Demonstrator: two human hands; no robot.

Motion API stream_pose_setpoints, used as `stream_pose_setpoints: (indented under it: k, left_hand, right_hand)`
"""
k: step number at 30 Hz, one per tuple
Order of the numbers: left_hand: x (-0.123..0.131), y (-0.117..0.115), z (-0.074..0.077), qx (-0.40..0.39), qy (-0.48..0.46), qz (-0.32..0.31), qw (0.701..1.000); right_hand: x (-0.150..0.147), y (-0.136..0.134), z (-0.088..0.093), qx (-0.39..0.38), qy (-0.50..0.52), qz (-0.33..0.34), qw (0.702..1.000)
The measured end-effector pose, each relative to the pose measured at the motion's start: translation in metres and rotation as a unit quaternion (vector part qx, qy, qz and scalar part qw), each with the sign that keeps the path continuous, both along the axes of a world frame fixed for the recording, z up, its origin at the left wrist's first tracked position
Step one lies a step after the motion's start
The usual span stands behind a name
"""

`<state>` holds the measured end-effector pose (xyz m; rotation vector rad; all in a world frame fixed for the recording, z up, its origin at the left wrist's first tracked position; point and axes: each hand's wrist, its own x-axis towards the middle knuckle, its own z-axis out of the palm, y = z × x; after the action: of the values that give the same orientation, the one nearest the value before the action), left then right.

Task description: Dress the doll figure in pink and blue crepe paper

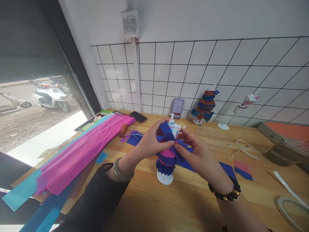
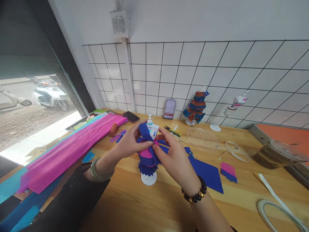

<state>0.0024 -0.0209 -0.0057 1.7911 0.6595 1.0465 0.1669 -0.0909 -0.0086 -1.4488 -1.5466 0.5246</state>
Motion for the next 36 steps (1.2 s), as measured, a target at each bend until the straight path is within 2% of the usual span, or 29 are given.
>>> stream_pose_setpoints:
  k: [9, 16, 19, 23, 28, 32, 36]
  left_hand:
    - [-0.001, 0.002, -0.001, 0.001, -0.002, -0.013, 1.000]
    - [-0.004, 0.002, 0.002, 0.019, -0.002, -0.059, 0.998]
    - [-0.005, 0.002, 0.003, 0.020, 0.002, -0.058, 0.998]
    - [-0.004, 0.001, 0.003, 0.013, 0.006, -0.045, 0.999]
    - [-0.003, 0.003, 0.001, 0.011, -0.002, -0.036, 0.999]
    - [-0.003, 0.009, -0.003, -0.002, -0.022, -0.038, 0.999]
    - [-0.003, 0.012, -0.005, -0.014, -0.031, -0.049, 0.998]
  right_hand:
    - [-0.001, -0.002, 0.007, 0.004, -0.046, -0.015, 0.999]
    - [0.003, 0.000, 0.002, -0.011, -0.037, -0.012, 0.999]
    - [0.005, 0.001, -0.001, -0.010, -0.031, 0.003, 0.999]
    - [0.007, 0.002, -0.003, -0.013, 0.001, 0.020, 1.000]
    - [0.011, -0.002, 0.009, -0.036, 0.081, 0.053, 0.995]
    - [0.015, -0.003, 0.020, -0.035, 0.106, 0.028, 0.993]
    - [0.017, -0.001, 0.021, -0.031, 0.115, 0.028, 0.992]
